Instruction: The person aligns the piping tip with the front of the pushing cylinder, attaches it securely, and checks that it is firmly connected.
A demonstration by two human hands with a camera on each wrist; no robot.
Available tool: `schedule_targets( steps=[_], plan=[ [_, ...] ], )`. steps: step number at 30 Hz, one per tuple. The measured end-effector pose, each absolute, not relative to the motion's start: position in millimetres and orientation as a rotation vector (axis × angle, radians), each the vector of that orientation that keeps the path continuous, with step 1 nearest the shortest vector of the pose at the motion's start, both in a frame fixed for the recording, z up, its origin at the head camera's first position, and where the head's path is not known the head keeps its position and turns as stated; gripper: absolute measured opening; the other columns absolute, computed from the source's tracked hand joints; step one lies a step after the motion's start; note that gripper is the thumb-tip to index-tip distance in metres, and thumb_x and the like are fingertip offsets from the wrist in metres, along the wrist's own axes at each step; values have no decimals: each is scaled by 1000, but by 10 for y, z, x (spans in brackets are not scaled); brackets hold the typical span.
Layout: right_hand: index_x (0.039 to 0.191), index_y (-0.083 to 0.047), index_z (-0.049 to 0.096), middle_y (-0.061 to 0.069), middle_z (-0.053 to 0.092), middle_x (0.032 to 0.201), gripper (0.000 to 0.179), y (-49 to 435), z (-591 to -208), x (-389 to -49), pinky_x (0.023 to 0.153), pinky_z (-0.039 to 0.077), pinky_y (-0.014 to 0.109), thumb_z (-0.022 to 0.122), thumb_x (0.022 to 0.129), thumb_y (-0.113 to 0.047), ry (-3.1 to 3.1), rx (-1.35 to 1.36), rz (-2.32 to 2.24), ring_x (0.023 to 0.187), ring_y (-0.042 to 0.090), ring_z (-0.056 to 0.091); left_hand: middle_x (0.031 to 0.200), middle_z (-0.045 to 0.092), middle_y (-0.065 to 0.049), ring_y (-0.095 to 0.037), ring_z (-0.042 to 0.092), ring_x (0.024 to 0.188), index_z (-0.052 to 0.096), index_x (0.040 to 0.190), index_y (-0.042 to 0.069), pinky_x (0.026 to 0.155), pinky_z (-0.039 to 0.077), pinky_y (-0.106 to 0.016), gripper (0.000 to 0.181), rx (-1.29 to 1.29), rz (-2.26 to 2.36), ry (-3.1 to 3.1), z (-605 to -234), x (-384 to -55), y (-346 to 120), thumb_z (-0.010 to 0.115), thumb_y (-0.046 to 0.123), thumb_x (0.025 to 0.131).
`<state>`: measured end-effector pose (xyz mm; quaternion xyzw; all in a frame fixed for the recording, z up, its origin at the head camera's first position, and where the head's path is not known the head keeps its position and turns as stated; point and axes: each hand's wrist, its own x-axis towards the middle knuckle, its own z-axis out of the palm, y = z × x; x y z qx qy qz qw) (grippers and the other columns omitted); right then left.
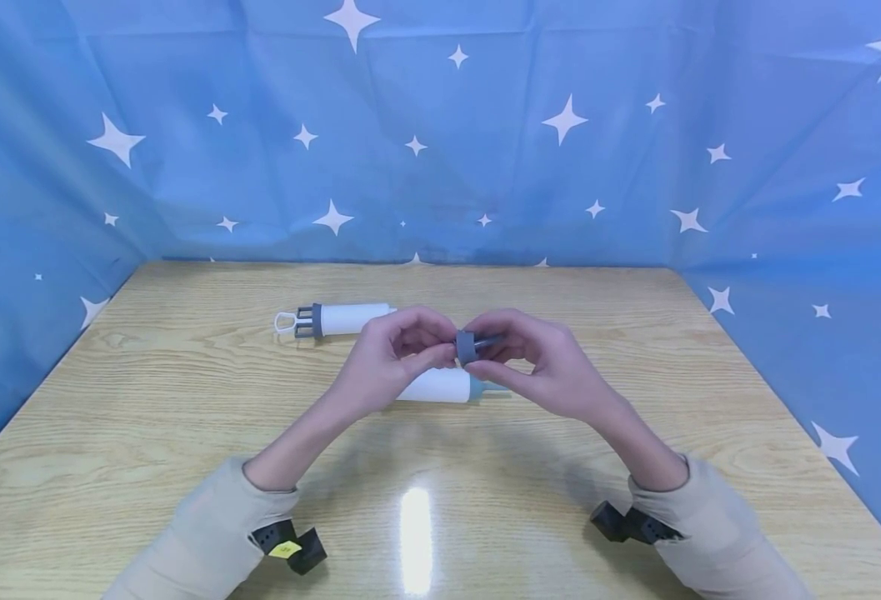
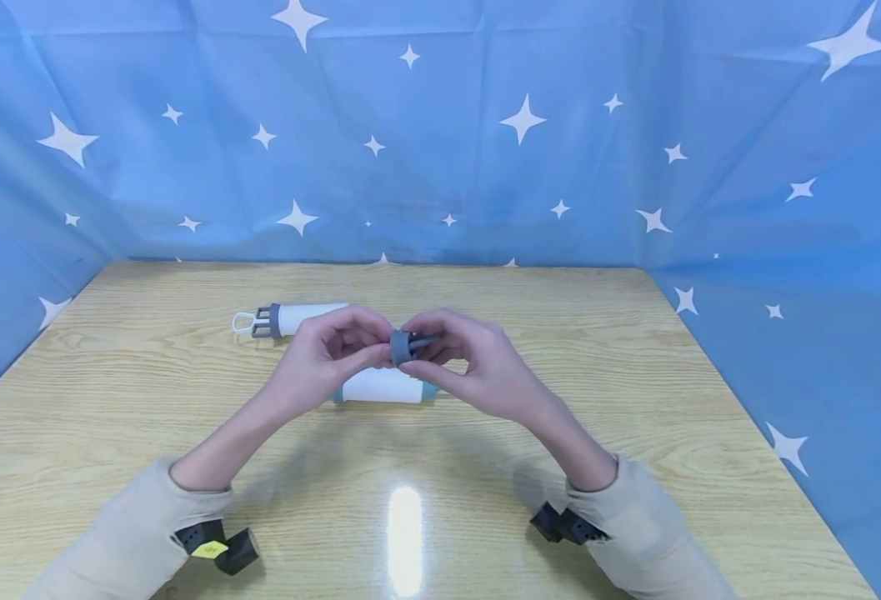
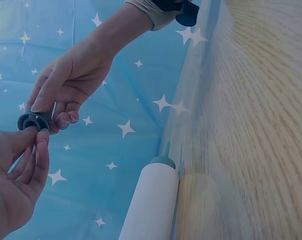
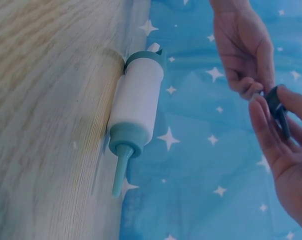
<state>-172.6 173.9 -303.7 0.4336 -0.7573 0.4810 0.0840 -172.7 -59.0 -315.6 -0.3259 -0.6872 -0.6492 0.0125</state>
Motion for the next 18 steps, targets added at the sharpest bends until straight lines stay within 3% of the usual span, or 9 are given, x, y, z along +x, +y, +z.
schedule_targets(
  steps=[11, 18],
  plan=[
    [122, -2, 64, 7, 69, 110, 39, 1708, -3041, -1697, 78, 60, 34, 74, 86, 10, -2258, 1297, 1464, 91, 20, 71, 93, 69, -15, -24, 69, 82, 67, 104, -1, 77, 57, -31, 13, -993, -2023, -2138, -3155, -1707, -572, 70, -4, 92],
    [122, -1, 63, 9, 69, 110, 40, 1684, -3061, -1685, 80, 60, 35, 74, 85, 11, -2245, 1318, 1471, 93, 21, 72, 90, 68, -9, -22, 68, 80, 66, 100, 1, 75, 56, -30, 12, -962, -1970, -2168, -3156, -1699, -565, 71, -5, 91]
  ],
)
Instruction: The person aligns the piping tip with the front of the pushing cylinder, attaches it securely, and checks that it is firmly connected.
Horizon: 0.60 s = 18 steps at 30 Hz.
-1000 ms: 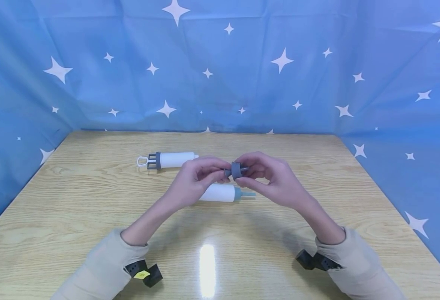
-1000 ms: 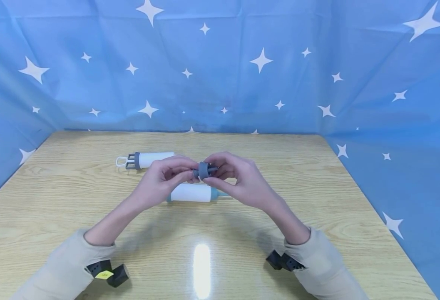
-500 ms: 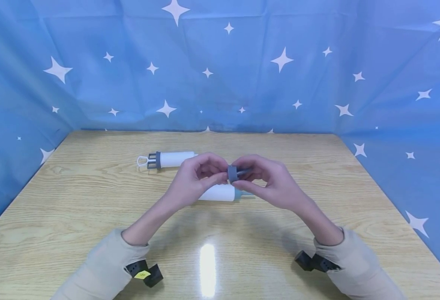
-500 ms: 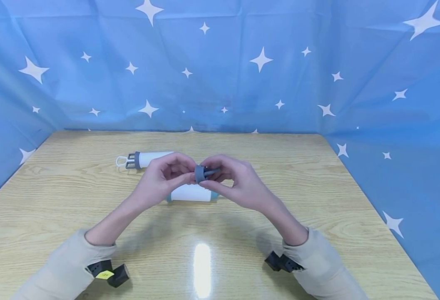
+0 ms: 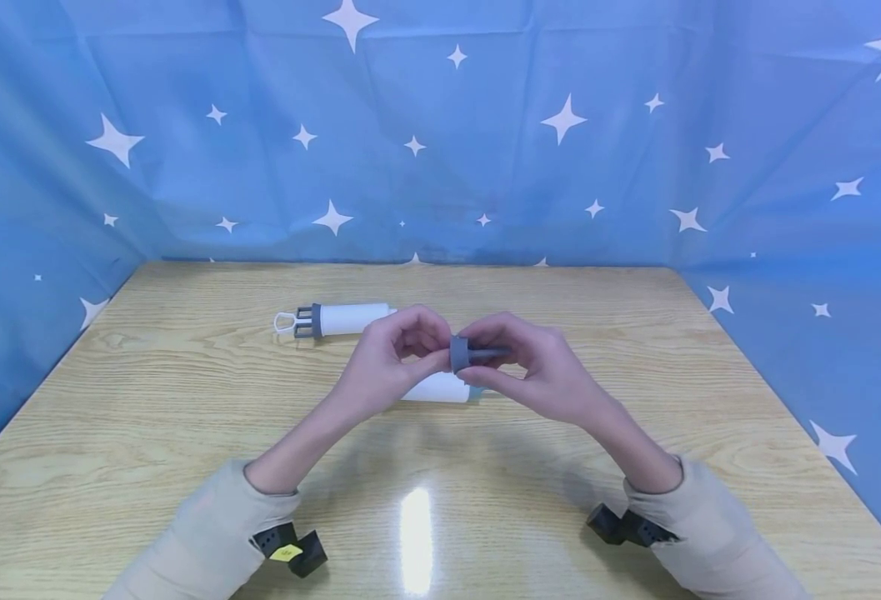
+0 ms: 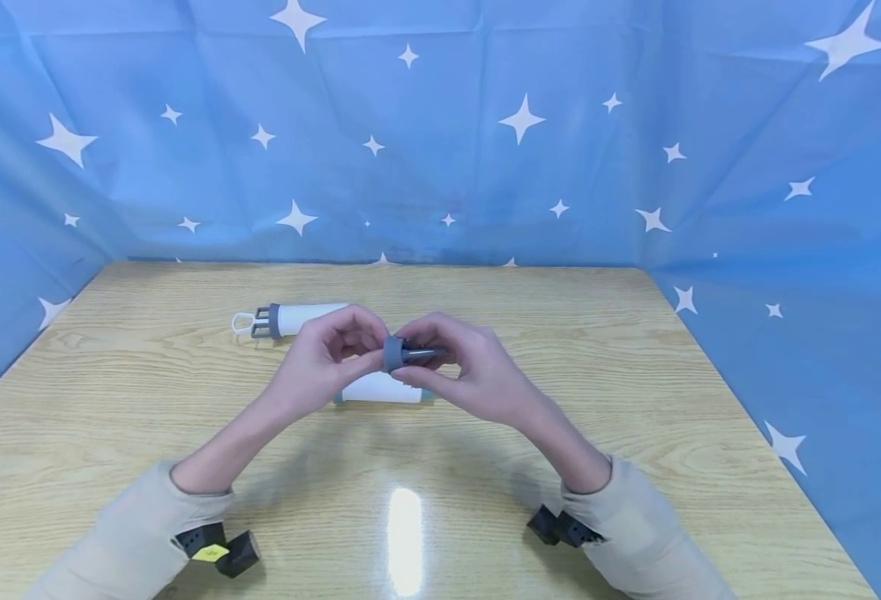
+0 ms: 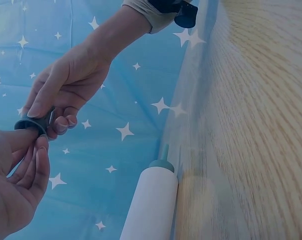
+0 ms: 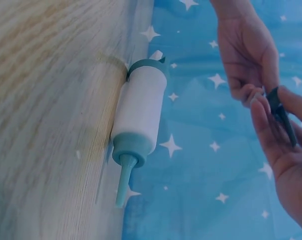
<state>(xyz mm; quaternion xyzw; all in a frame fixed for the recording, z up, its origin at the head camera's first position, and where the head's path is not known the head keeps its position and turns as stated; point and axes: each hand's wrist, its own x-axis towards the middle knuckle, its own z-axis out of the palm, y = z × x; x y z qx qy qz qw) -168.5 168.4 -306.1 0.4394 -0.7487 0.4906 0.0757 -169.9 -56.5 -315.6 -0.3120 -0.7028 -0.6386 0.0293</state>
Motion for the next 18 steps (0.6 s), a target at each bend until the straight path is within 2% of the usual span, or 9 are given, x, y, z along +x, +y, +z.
schedule_targets(
  steps=[9, 18],
  plan=[
    [114, -1, 64, 8, 71, 106, 32, 1659, -3071, -1677, 82, 60, 34, 74, 86, 10, -2281, 1321, 1495, 95, 21, 73, 89, 67, -6, -20, 66, 78, 65, 98, 3, 73, 56, -30, 14, -972, -1899, -2200, -3173, -1688, -552, 73, -4, 89],
    [111, -1, 62, 9, 72, 94, 26, 1674, -3078, -1669, 71, 61, 34, 71, 89, 9, -2316, 1323, 1501, 77, 17, 73, 88, 66, -5, -18, 66, 78, 64, 96, 3, 73, 56, -30, 14, -991, -1863, -2206, -3173, -1688, -540, 74, -5, 88]
  ],
)
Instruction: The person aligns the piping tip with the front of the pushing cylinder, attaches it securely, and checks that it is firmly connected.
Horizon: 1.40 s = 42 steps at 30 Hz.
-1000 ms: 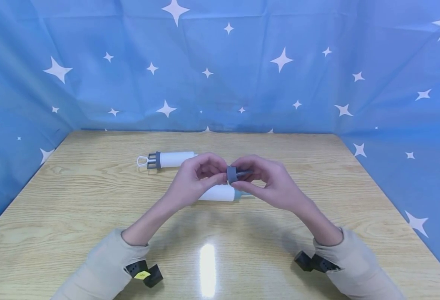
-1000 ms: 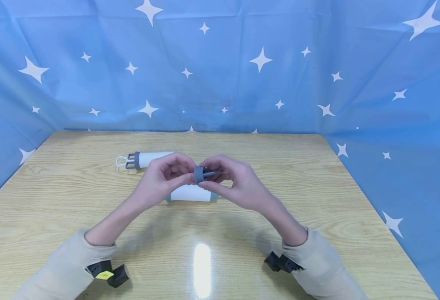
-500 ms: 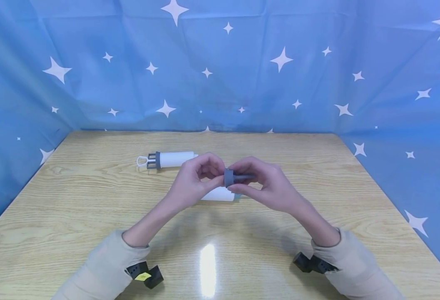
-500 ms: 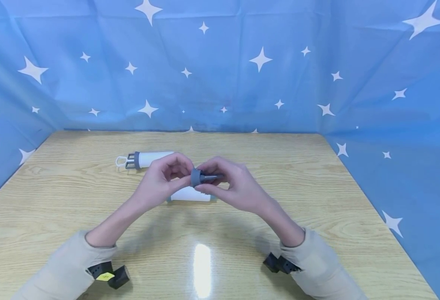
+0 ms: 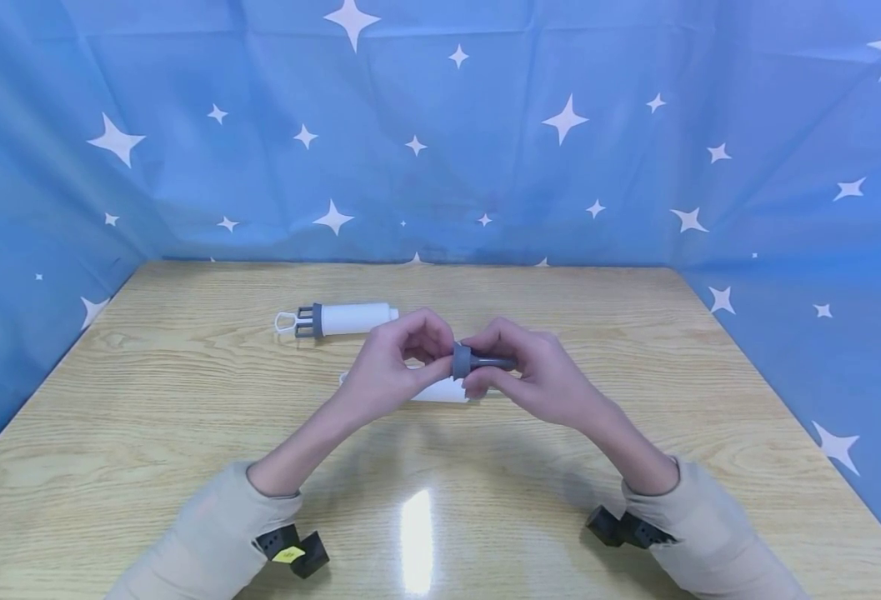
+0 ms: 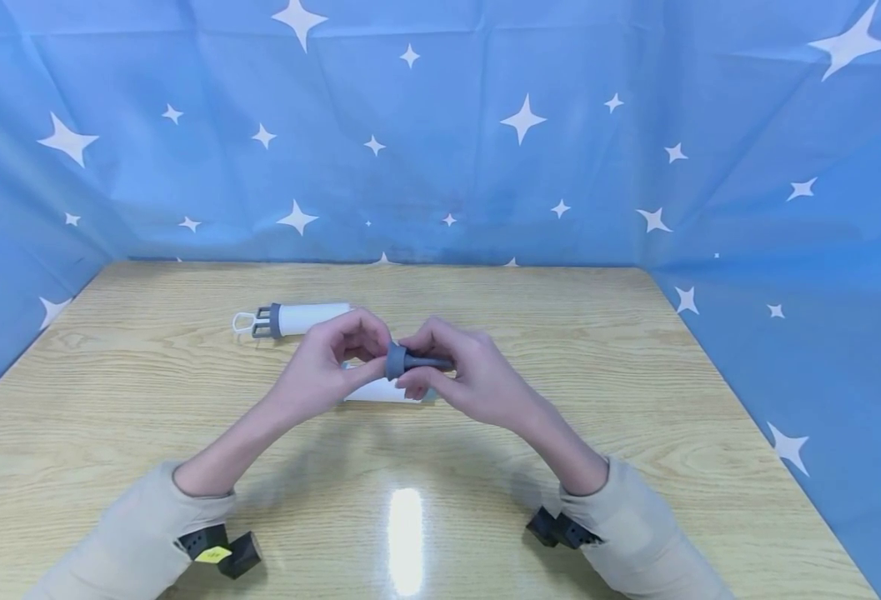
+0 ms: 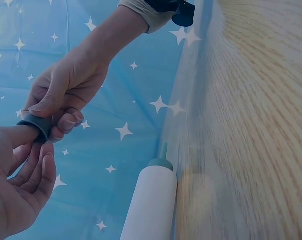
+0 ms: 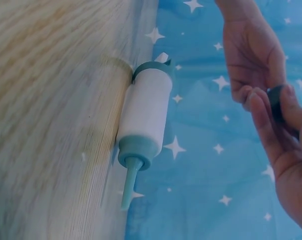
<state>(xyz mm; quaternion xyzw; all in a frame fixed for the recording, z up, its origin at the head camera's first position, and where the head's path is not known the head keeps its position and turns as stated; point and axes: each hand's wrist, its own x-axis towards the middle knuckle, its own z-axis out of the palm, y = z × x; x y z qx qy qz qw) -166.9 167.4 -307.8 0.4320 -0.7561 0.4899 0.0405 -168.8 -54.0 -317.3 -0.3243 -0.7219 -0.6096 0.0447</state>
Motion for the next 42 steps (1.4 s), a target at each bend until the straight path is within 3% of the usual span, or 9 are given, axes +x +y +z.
schedule_targets(
  steps=[11, 19, 28, 42],
  plan=[
    [117, 0, 61, 5, 72, 87, 24, 1709, -3069, -1685, 65, 60, 31, 60, 95, 10, -2345, 1342, 1399, 70, 12, 70, 88, 68, -3, -17, 67, 80, 66, 98, 4, 74, 57, -31, 11, -993, -1828, -2256, -3163, -1702, -559, 73, 0, 91],
    [121, -1, 60, 5, 71, 87, 30, 1734, -3083, -1721, 62, 60, 35, 62, 94, 11, -2342, 1330, 1330, 69, 10, 70, 90, 69, -2, -16, 67, 82, 68, 101, 6, 74, 57, -32, 11, -987, -1791, -2287, -3128, -1732, -616, 74, 5, 92],
    [123, 0, 59, 4, 72, 89, 31, 1756, -3097, -1748, 61, 59, 30, 61, 94, 11, -2350, 1302, 1293, 67, 10, 69, 89, 69, -1, -16, 65, 82, 68, 101, 9, 76, 56, -31, 11, -878, -1700, -2343, -3115, -1874, -777, 75, 13, 93],
    [128, -4, 57, 3, 74, 86, 35, 1789, -3106, -1789, 60, 58, 28, 61, 96, 9, -2363, 1284, 1276, 66, 8, 69, 95, 70, -9, -21, 65, 90, 68, 106, 1, 81, 54, -35, 13, -695, -1542, -2395, -3231, -2176, -1081, 71, 4, 93]
  ],
)
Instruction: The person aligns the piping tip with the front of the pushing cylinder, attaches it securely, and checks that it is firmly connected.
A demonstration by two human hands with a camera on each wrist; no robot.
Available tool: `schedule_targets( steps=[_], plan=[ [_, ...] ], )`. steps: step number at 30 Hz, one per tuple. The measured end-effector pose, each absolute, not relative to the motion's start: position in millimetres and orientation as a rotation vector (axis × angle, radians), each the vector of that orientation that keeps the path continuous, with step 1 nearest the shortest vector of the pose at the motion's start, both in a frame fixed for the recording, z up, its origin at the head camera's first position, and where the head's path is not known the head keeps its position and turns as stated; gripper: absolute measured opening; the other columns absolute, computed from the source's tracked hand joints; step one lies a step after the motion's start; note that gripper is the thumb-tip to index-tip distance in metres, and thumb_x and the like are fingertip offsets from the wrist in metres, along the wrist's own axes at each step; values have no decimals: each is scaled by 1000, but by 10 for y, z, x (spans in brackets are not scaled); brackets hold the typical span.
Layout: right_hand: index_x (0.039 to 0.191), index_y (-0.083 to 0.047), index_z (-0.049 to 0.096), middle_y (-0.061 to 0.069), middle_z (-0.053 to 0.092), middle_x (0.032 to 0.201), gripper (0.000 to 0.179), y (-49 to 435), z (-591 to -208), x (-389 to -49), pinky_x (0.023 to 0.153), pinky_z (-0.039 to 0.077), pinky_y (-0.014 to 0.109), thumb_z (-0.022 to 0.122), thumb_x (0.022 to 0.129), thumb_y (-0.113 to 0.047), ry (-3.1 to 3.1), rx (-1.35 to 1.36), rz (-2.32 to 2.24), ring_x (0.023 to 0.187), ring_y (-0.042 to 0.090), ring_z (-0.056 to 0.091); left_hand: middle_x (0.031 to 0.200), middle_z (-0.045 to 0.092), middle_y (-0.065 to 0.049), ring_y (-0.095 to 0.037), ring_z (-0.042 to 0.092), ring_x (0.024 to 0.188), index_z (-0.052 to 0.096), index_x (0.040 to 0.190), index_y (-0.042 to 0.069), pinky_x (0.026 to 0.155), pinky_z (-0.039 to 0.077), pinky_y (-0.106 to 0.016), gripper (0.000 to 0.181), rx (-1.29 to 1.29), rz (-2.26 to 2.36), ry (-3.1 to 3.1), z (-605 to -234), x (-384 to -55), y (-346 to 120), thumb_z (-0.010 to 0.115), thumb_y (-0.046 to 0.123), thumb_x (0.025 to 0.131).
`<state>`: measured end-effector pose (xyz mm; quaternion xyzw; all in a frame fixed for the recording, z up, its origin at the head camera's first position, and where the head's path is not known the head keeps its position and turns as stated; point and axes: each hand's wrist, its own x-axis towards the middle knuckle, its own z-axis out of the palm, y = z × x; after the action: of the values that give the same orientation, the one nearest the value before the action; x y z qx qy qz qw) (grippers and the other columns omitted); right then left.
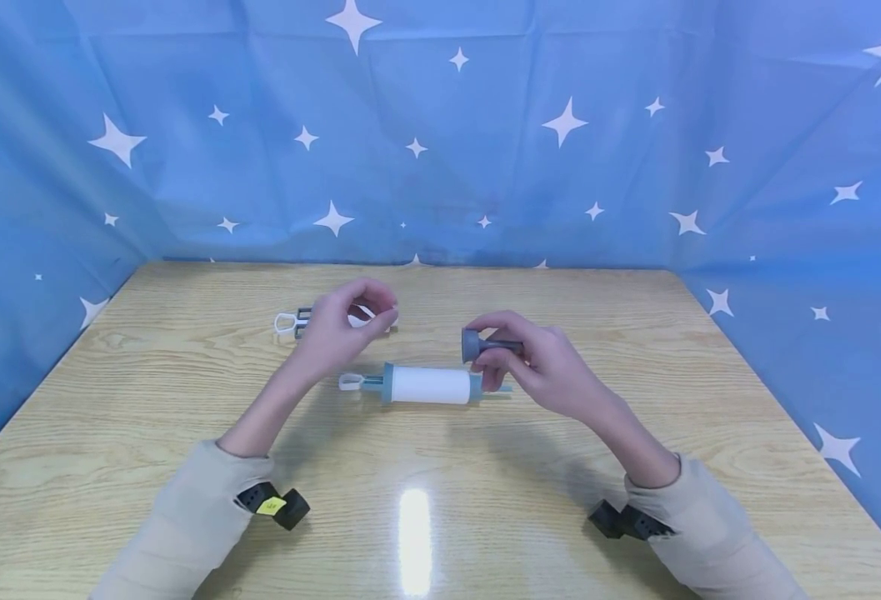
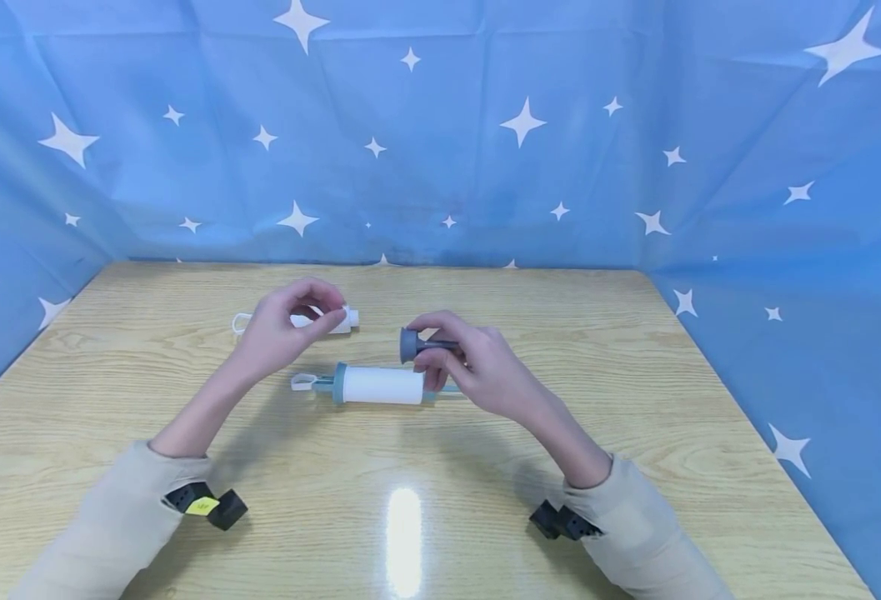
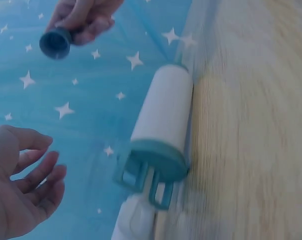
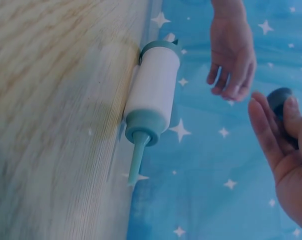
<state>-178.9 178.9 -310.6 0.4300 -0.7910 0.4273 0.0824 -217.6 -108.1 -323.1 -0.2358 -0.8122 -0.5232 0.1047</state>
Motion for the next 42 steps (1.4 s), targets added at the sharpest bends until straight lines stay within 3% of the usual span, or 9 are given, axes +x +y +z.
schedule_targets(
  steps=[6, 16, 27, 35, 42],
  plan=[
    [129, -4, 57, 4, 74, 86, 34, 1802, -3111, -1810, 60, 58, 30, 60, 97, 7, -2378, 1272, 1265, 65, 7, 68, 111, 69, -15, -28, 62, 106, 67, 117, 1, 94, 49, -49, 25, -676, -1375, -2499, -3321, -2313, -1250, 71, 7, 92],
    [129, -4, 57, 0, 74, 84, 34, 1830, -3129, -1843, 58, 58, 33, 60, 97, 7, -2386, 1249, 1293, 64, 8, 68, 137, 57, -18, -37, 48, 131, 60, 134, 0, 112, 32, -55, 46, -541, -1053, -2720, -3454, -2441, -1488, 72, 15, 91],
    [128, -3, 57, 2, 75, 86, 32, 1846, -3134, -1859, 58, 58, 32, 59, 98, 7, -2397, 1247, 1311, 64, 9, 69, 138, 54, -27, -45, 46, 131, 58, 135, -4, 107, 25, -64, 50, -481, -887, -2823, -3587, -2515, -1693, 73, 14, 91],
    [129, -4, 57, 1, 75, 86, 32, 1857, -3139, -1859, 60, 58, 29, 59, 98, 5, -2418, 1223, 1319, 64, 9, 69, 125, 62, -28, -46, 53, 121, 60, 123, -5, 101, 32, -64, 40, -473, -898, -2866, -3616, -2544, -1723, 75, 10, 88],
    [128, -3, 57, 1, 75, 86, 31, 1863, -3135, -1856, 60, 58, 29, 60, 98, 4, -2420, 1213, 1332, 64, 9, 69, 128, 60, -30, -47, 53, 122, 57, 129, -9, 102, 34, -64, 49, -484, -868, -2933, -3636, -2550, -1721, 76, 10, 89]
  ],
)
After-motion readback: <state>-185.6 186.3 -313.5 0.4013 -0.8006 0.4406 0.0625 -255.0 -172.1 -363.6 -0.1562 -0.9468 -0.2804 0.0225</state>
